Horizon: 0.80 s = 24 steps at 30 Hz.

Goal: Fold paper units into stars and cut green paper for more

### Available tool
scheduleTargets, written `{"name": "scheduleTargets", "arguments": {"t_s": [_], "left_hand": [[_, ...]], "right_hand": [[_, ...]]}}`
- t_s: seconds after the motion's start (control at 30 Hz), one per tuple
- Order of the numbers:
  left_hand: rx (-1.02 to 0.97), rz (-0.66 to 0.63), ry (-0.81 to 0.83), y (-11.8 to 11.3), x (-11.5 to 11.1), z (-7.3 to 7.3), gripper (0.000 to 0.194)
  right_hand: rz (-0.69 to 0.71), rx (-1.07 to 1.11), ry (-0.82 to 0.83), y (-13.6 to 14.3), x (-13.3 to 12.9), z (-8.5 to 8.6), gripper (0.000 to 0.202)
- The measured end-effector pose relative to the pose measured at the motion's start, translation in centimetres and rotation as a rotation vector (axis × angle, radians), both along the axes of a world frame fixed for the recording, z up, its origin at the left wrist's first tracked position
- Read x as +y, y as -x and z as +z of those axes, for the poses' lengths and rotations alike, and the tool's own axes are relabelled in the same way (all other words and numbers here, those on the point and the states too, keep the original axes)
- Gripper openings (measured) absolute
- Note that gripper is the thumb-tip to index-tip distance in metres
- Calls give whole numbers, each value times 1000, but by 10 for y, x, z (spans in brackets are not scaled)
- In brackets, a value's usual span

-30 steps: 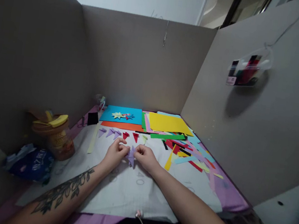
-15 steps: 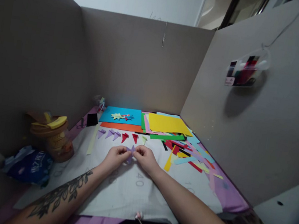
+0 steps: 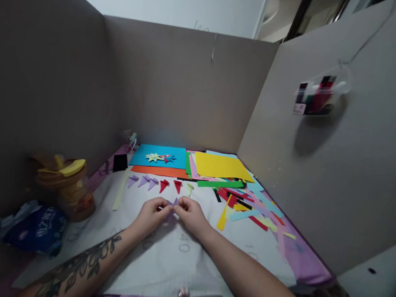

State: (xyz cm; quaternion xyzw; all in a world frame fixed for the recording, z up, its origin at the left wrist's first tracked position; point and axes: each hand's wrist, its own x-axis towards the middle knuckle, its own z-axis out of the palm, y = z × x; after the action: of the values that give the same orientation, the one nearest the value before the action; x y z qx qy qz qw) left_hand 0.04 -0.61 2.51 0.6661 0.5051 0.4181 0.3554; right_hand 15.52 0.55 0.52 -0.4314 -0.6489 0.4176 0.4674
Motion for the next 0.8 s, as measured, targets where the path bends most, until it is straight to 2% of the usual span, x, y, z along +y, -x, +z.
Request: {"name": "scheduleTargets", "arguments": {"t_s": [0.3,0.4,0.47,0.57,0.67,0.73,0.8], "left_hand": [[-12,-16,-28,3,2,-5,22],[-7,-24,-57,1,0,-3,22],[-25,-17,-13,-6,3,-2,21],[-115,14,205,-27,15,0,19],[-273,49,441,-53,33,1,38],[-364,66,487,-67,46,0,40],[-466,69,493,-76,57,-3,33]], "right_hand": [[23,23,-3,-3,4,-3,16],[-7,45,-14,-20,21,0,16],[-28,69,7,-38,38,3,13],[104,11,-2,-66,65,8,10],[243,-74,34,-84,84,11,8],[331,-152,76,-90,90,11,7],[406,-244,79,-92,92,10,6]]}}
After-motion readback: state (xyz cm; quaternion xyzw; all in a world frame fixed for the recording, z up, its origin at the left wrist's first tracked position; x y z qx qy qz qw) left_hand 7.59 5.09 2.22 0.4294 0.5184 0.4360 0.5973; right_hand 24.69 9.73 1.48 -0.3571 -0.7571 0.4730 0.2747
